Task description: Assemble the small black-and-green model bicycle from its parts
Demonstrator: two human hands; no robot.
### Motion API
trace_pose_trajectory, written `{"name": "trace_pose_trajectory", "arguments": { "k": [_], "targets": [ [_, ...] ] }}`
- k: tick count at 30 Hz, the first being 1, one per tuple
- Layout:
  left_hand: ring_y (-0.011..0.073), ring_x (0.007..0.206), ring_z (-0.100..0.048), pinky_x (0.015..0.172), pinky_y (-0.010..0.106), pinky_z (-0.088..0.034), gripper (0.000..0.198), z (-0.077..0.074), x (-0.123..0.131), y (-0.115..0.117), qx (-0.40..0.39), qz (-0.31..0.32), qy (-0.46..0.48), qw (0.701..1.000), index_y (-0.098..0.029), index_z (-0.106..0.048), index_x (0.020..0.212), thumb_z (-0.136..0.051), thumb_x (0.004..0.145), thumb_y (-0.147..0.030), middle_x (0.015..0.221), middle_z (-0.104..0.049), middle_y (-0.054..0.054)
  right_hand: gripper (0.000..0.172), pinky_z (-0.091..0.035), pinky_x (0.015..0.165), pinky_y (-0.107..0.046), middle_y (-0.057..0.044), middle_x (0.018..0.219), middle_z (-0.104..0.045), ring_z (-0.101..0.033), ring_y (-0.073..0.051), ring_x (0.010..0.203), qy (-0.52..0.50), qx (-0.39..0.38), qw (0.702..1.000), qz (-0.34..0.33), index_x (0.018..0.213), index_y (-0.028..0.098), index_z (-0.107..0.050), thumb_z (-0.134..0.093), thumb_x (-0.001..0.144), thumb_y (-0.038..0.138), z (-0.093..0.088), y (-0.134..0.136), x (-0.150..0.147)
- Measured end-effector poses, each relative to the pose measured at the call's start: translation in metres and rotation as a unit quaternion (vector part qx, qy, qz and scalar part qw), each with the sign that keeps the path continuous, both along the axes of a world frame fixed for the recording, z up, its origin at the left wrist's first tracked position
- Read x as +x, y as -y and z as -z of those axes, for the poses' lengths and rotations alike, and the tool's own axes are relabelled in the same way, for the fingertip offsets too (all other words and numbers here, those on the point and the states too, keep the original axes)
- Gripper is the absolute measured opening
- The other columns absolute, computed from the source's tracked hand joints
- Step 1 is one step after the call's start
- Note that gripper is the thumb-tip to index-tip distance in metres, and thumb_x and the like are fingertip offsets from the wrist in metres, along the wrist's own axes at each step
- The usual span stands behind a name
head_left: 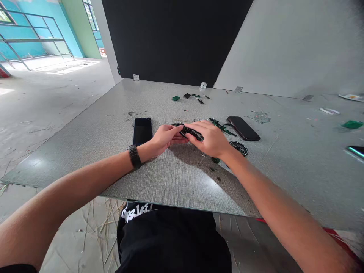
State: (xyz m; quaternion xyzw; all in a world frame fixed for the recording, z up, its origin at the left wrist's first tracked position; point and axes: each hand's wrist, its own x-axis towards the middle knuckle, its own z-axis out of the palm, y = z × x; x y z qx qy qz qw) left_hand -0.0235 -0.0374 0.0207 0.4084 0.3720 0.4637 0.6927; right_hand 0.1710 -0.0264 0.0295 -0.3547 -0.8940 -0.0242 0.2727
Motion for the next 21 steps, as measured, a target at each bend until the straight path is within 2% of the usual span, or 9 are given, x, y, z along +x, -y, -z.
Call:
{"name": "trace_pose_trajectory", "arguments": {
  "k": [4,9,14,16,18,19,21],
  "targets": [
    [0.0157,0.076,-0.072,0.088,0.037,-0.057,0.021,0.003,-0.003,-0.004,0.005,-0.003,-0.012,1.0,-0.009,-0.069,0.088,-0.057,0.098,-0.022,0.084,-0.075,0.011,0.055,-0.05,0.106,-0.053,-0.01,0.136,-0.065,-0.06,-0.032,0.124,0.038,-0.019,0.999,-0.001,0.145,0.023,-0.053,-0.061,0.092,0.035,0.001,0.001,0.001],
    [0.0161,0.084,-0.072,0.08,0.031,-0.057,0.024,0.006,-0.005,-0.005,0.043,-0.002,-0.041,0.998,-0.011,-0.07,0.091,-0.063,0.095,-0.034,0.095,-0.076,0.012,0.05,-0.049,0.107,-0.054,-0.01,0.138,-0.063,-0.058,-0.031,0.127,0.031,-0.024,0.999,-0.002,0.144,0.024,-0.052,-0.055,0.094,0.024,0.007,-0.003,0.001],
    [0.0156,0.086,-0.072,0.078,0.03,-0.056,0.027,0.005,-0.005,-0.004,0.141,0.023,-0.059,0.988,-0.013,-0.067,0.107,-0.062,0.095,-0.036,0.109,-0.075,0.014,0.045,-0.05,0.105,-0.053,-0.013,0.134,-0.066,-0.061,-0.031,0.124,-0.047,-0.017,0.999,0.023,0.141,0.02,-0.055,-0.051,0.096,0.025,0.007,-0.004,0.0],
    [0.0164,0.084,-0.072,0.077,0.032,-0.056,0.03,0.002,-0.005,-0.001,0.211,0.005,-0.096,0.973,-0.013,-0.066,0.109,-0.059,0.096,-0.039,0.103,-0.076,0.013,0.044,-0.05,0.105,-0.053,-0.012,0.133,-0.067,-0.062,-0.032,0.122,-0.104,-0.011,0.993,0.048,0.138,0.022,-0.057,-0.054,0.095,0.03,0.006,-0.006,0.001],
    [0.0178,0.081,-0.071,0.076,0.033,-0.056,0.031,-0.001,-0.004,0.005,0.32,-0.008,-0.176,0.931,-0.013,-0.066,0.104,-0.056,0.098,-0.041,0.092,-0.076,0.012,0.044,-0.052,0.102,-0.052,-0.011,0.129,-0.069,-0.065,-0.032,0.116,-0.174,-0.01,0.981,0.088,0.135,0.023,-0.06,-0.06,0.092,0.033,0.004,-0.009,0.004],
    [0.019,0.086,-0.071,0.081,0.035,-0.056,0.029,-0.002,-0.003,0.009,0.392,0.011,-0.227,0.892,-0.014,-0.067,0.103,-0.055,0.098,-0.04,0.095,-0.076,0.012,0.044,-0.053,0.099,-0.051,-0.01,0.125,-0.071,-0.067,-0.032,0.112,-0.21,-0.011,0.971,0.111,0.132,0.023,-0.062,-0.062,0.09,0.033,0.003,-0.011,0.005],
    [0.0228,0.105,-0.069,0.097,0.04,-0.052,0.031,-0.004,0.002,0.021,0.537,0.117,-0.297,0.781,-0.016,-0.067,0.113,-0.057,0.098,-0.04,0.113,-0.074,0.012,0.043,-0.055,0.094,-0.049,-0.01,0.116,-0.074,-0.07,-0.03,0.102,-0.273,-0.015,0.951,0.143,0.127,0.023,-0.065,-0.067,0.086,0.034,0.002,-0.015,0.009]
  ]
}}
